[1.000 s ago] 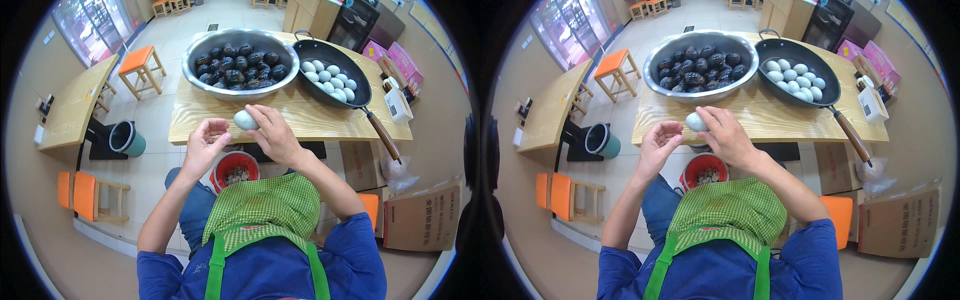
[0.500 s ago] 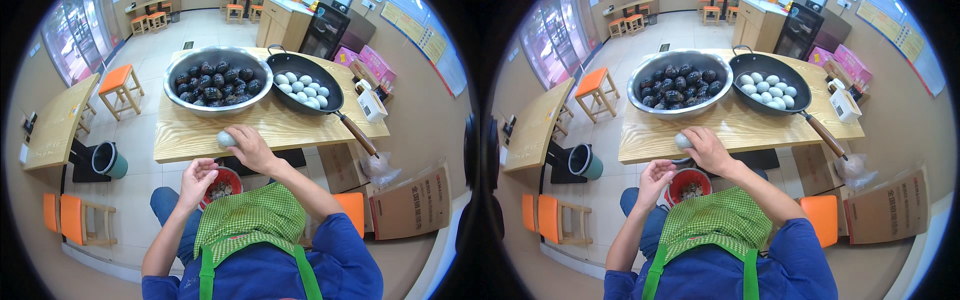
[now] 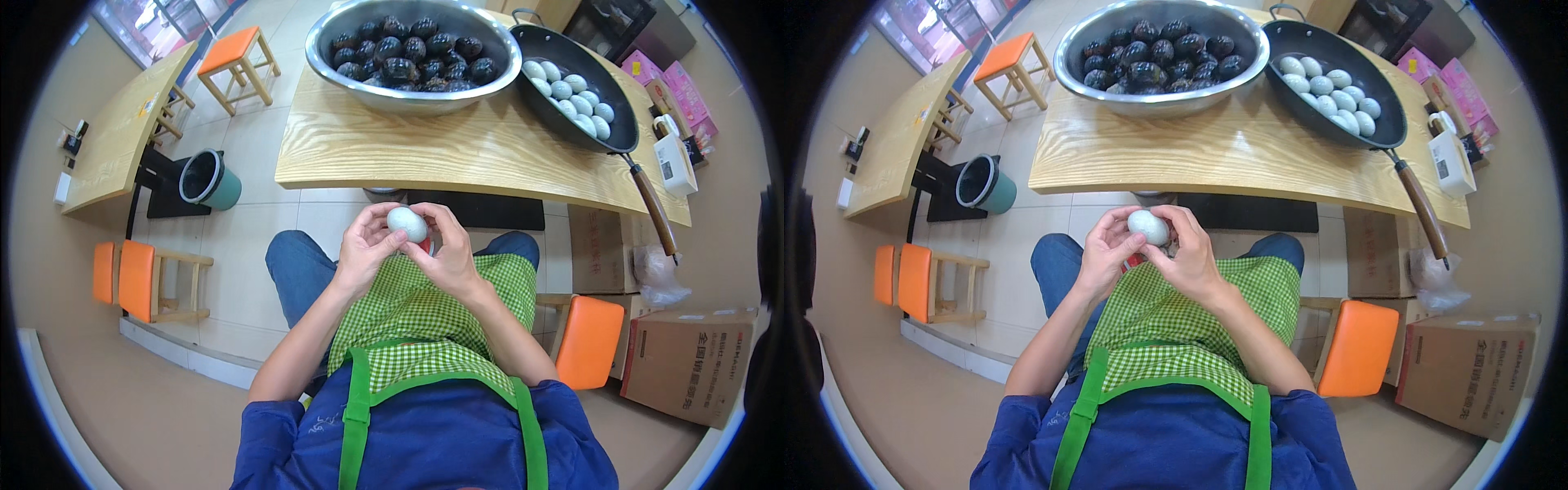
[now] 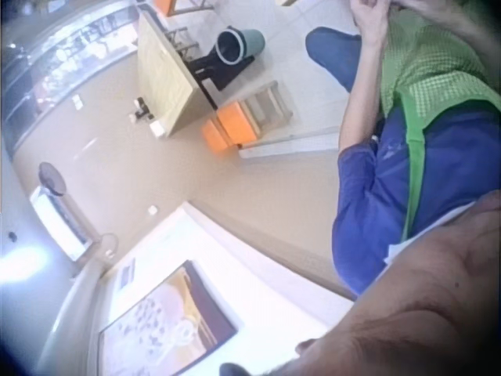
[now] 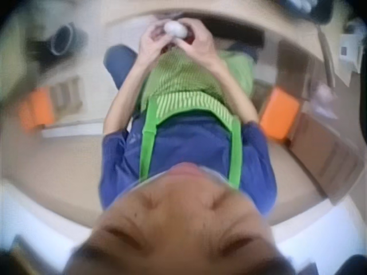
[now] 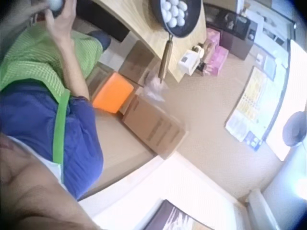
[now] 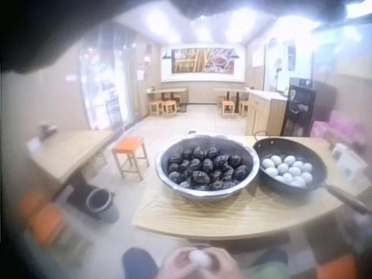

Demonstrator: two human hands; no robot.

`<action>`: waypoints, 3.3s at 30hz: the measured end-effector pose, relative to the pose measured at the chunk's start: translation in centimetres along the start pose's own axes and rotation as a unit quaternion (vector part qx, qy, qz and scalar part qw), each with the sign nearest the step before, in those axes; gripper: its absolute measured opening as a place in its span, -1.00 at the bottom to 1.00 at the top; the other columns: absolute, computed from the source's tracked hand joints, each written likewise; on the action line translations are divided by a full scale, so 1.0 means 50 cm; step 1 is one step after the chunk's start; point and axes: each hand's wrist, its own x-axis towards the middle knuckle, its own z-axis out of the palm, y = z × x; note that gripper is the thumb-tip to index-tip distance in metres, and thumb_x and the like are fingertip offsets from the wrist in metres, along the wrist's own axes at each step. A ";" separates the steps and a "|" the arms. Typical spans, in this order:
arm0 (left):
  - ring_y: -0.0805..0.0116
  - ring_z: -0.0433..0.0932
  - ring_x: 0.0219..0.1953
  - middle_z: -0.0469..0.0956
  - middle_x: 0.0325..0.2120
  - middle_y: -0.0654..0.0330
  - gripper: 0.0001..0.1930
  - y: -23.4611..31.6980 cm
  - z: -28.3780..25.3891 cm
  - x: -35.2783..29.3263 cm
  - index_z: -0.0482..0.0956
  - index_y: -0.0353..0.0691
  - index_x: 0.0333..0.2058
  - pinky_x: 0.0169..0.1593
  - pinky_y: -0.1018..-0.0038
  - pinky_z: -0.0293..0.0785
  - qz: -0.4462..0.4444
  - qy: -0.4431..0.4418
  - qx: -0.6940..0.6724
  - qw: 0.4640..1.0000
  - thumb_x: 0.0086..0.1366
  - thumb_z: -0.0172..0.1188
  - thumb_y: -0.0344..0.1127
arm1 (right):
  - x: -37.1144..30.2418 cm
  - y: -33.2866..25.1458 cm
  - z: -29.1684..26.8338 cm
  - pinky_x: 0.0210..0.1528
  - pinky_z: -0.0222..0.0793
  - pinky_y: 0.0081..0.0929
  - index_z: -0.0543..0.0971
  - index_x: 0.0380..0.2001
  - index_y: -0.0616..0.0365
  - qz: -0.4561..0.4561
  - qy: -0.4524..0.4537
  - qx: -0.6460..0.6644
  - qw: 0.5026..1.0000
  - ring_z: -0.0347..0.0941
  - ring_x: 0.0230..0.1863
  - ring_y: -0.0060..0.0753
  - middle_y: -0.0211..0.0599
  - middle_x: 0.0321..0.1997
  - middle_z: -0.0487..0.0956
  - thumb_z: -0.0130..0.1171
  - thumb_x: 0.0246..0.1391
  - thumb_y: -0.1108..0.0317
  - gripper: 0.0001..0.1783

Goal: The person peels dark-colored eggs by hand, removing the shell and placing the peeled eggs into a pan. The person also handles light-colored eggs, peeling them and placing them into a red bucket.

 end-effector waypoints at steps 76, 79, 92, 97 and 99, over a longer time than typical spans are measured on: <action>0.32 0.57 -0.03 0.50 -0.02 0.00 -0.48 -0.106 -0.067 0.049 0.30 -0.43 0.12 -0.04 0.45 0.59 0.009 -0.011 0.229 0.973 0.21 0.28 -0.53 | 0.004 0.145 0.075 -0.10 0.50 -0.26 0.51 -0.01 0.36 0.057 0.010 -0.035 0.998 0.57 -0.20 0.06 0.09 -0.17 0.60 -0.03 0.01 0.60 -0.59; 0.33 0.56 -0.04 0.51 -0.02 0.01 -0.46 -0.105 -0.083 0.058 0.31 -0.42 0.11 -0.04 0.44 0.59 -0.028 0.019 0.181 0.983 0.20 0.31 -0.48 | 0.000 0.172 0.092 -0.15 0.54 -0.39 0.51 0.01 0.36 0.190 -0.010 0.122 0.974 0.60 -0.22 -0.17 0.02 -0.12 0.62 -0.05 0.09 0.59 -0.61; 0.14 0.62 -0.09 0.54 -0.08 -0.06 -0.49 -0.097 -0.157 0.052 0.24 -0.41 0.14 -0.04 0.34 0.62 -0.152 0.102 0.013 0.983 0.28 0.23 -0.44 | 0.006 0.361 0.146 -0.24 0.49 -0.61 0.51 -0.02 0.35 0.326 -0.056 0.247 0.911 0.56 -0.26 -0.52 -0.19 -0.18 0.66 -0.06 0.26 0.50 -0.71; 0.11 0.61 -0.08 0.55 -0.09 -0.05 -0.52 -0.102 -0.161 0.059 0.26 -0.39 0.12 0.02 0.29 0.59 -0.154 0.121 -0.035 0.980 0.29 0.23 -0.44 | 0.013 0.451 0.213 -0.36 0.43 -0.66 0.54 -0.11 0.28 0.405 -0.027 0.187 0.895 0.53 -0.39 -0.56 -0.28 -0.33 0.65 0.13 0.19 0.43 -0.78; 0.10 0.61 -0.08 0.55 -0.09 -0.04 -0.53 -0.112 -0.163 0.061 0.27 -0.39 0.11 0.03 0.28 0.59 -0.159 0.126 -0.047 0.978 0.29 0.22 -0.44 | 0.007 0.521 0.248 -0.34 0.43 -0.53 0.56 -0.31 0.20 0.380 -0.017 0.069 0.922 0.51 -0.40 -0.48 -0.29 -0.41 0.61 0.29 -0.05 0.41 -0.80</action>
